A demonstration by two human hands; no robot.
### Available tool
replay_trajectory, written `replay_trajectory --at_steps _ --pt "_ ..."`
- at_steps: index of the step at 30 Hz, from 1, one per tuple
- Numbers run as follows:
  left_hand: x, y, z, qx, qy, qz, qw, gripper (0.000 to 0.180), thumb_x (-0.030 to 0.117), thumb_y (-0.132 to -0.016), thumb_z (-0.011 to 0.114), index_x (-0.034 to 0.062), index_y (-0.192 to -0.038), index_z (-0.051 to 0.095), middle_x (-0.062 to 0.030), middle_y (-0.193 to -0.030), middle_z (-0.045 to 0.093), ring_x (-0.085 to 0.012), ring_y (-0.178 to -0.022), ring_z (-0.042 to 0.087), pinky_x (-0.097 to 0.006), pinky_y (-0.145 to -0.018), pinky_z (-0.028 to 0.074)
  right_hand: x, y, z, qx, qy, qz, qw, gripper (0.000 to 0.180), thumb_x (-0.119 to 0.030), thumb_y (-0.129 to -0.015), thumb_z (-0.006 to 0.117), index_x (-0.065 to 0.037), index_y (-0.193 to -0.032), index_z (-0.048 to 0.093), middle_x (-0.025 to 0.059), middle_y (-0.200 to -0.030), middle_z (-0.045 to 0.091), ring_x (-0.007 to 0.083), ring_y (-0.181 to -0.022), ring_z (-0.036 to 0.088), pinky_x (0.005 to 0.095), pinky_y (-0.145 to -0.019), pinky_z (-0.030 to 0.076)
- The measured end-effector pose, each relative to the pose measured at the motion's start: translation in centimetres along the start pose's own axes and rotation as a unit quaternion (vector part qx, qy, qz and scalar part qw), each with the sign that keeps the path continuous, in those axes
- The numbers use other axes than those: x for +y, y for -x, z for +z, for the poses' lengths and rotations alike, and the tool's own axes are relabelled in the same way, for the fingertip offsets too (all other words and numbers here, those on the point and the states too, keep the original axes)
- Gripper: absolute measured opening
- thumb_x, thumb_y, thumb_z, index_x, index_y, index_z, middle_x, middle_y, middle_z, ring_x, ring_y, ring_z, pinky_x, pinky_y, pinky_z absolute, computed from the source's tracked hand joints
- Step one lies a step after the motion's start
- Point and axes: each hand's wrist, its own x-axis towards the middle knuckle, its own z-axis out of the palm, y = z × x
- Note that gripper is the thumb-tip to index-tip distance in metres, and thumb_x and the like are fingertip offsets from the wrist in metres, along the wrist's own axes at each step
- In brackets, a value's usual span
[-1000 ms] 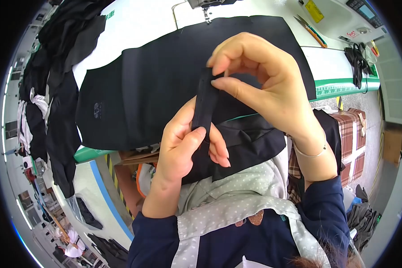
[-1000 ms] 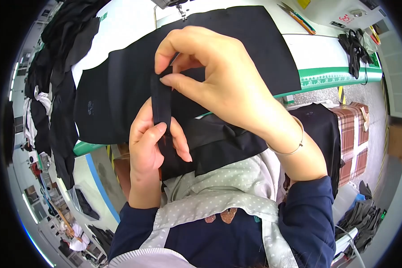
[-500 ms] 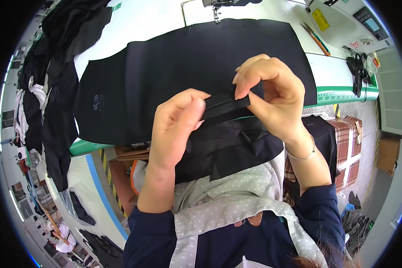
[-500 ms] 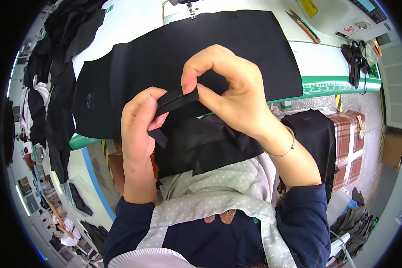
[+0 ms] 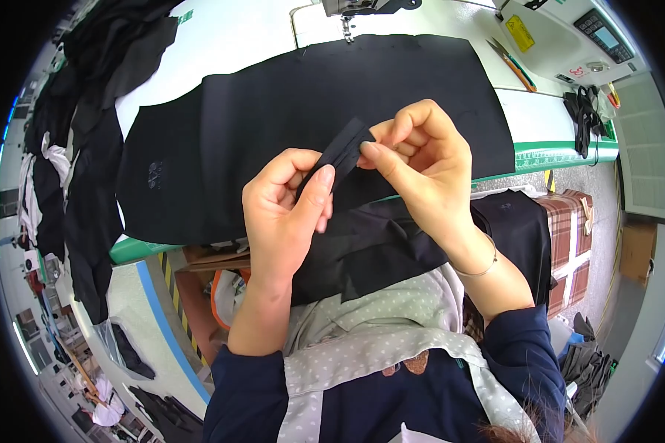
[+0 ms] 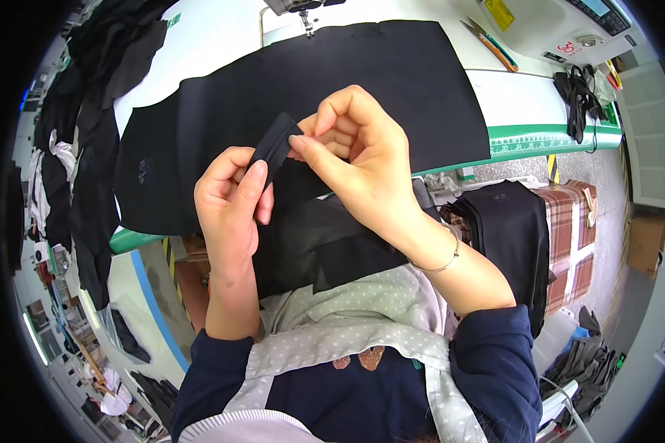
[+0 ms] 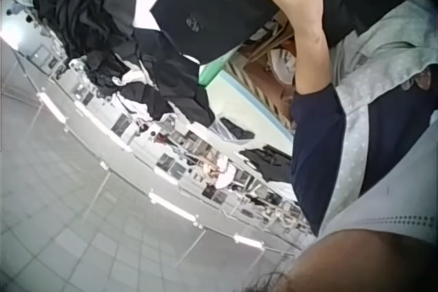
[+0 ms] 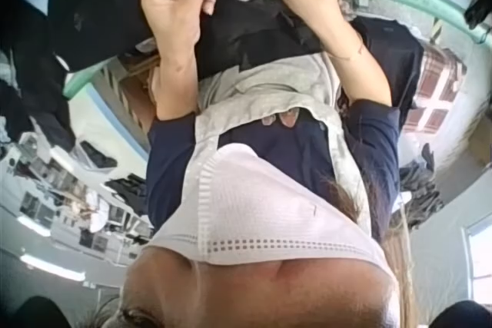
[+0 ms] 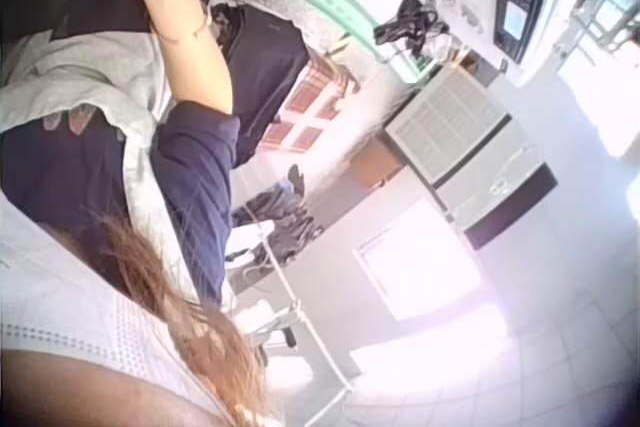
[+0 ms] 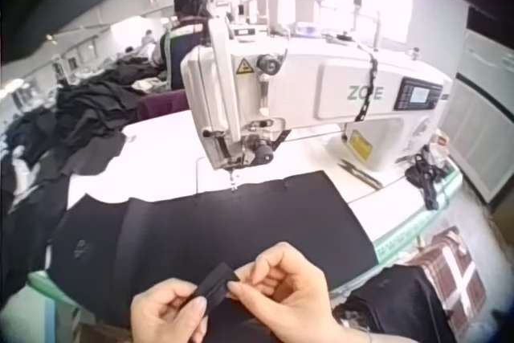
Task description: Sewing a zipper onto a piece of black fabric using an industrial sewing machine.
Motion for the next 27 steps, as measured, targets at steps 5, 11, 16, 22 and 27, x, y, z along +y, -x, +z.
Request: replay_trajectory --at_steps 5,11,16,22,27 --pt "-0.1 -0.3 0.2 -0.047 0.066 -0.008 0.997 0.009 0.004 -0.098 0.058 -0.0045 -0.099 0.061 -0.0059 -0.072 0.065 -0.0092 -0.061 0.062 -0.021 -0.056 0.052 0.0 0.1 0.1 -0.016 0.088 0.002 0.996 0.019 0.009 -0.087 0.067 0.0 -0.097 0.054 0.0063 -0.091 0.067 0.0094 -0.086 0.068 0.0216 -0.076 0.056" --pt "-0.4 -0.1 0.8 0.006 0.066 0.026 0.997 0.007 0.002 -0.098 0.057 -0.005 -0.096 0.058 -0.013 -0.082 0.07 -0.0138 -0.071 0.069 -0.025 -0.065 0.057 -0.2 -0.1 0.2 -0.013 0.329 -0.163 0.93 0.01 0.004 -0.08 0.072 -0.003 -0.086 0.067 0.0046 -0.08 0.065 0.0123 -0.066 0.064 0.0228 -0.054 0.05" --pt "-0.8 0.0 0.7 0.035 -0.028 0.102 0.994 0.002 -0.003 -0.097 0.059 -0.0051 -0.096 0.059 -0.0119 -0.086 0.071 -0.0124 -0.079 0.07 -0.023 -0.07 0.056 -0.1 -0.2 0.7 -0.034 0.37 -0.179 0.911 0.012 0.001 -0.077 0.074 -0.004 -0.086 0.069 0.005 -0.079 0.065 0.0185 -0.066 0.065 0.0283 -0.055 0.051" --pt "-0.8 0.1 0.7 0.054 -0.121 0.124 0.983 0.002 -0.003 -0.095 0.062 -0.005 -0.095 0.06 -0.0091 -0.088 0.071 -0.0047 -0.076 0.064 -0.017 -0.066 0.049 0.1 -0.5 0.7 -0.034 0.416 -0.203 0.886 0.014 -0.001 -0.074 0.075 -0.005 -0.086 0.069 0.0065 -0.077 0.064 0.0246 -0.068 0.064 0.0331 -0.061 0.053" --pt "-0.9 -0.1 0.5 0.066 -0.075 0.116 0.988 0.005 -0.002 -0.094 0.064 -0.0016 -0.095 0.059 -0.0038 -0.079 0.069 0.0011 -0.064 0.052 -0.014 -0.055 0.038 -0.4 -0.3 1.0 -0.027 0.429 -0.183 0.884 0.014 -0.001 -0.073 0.076 -0.006 -0.085 0.069 0.0058 -0.074 0.062 0.0251 -0.067 0.063 0.0351 -0.06 0.052"
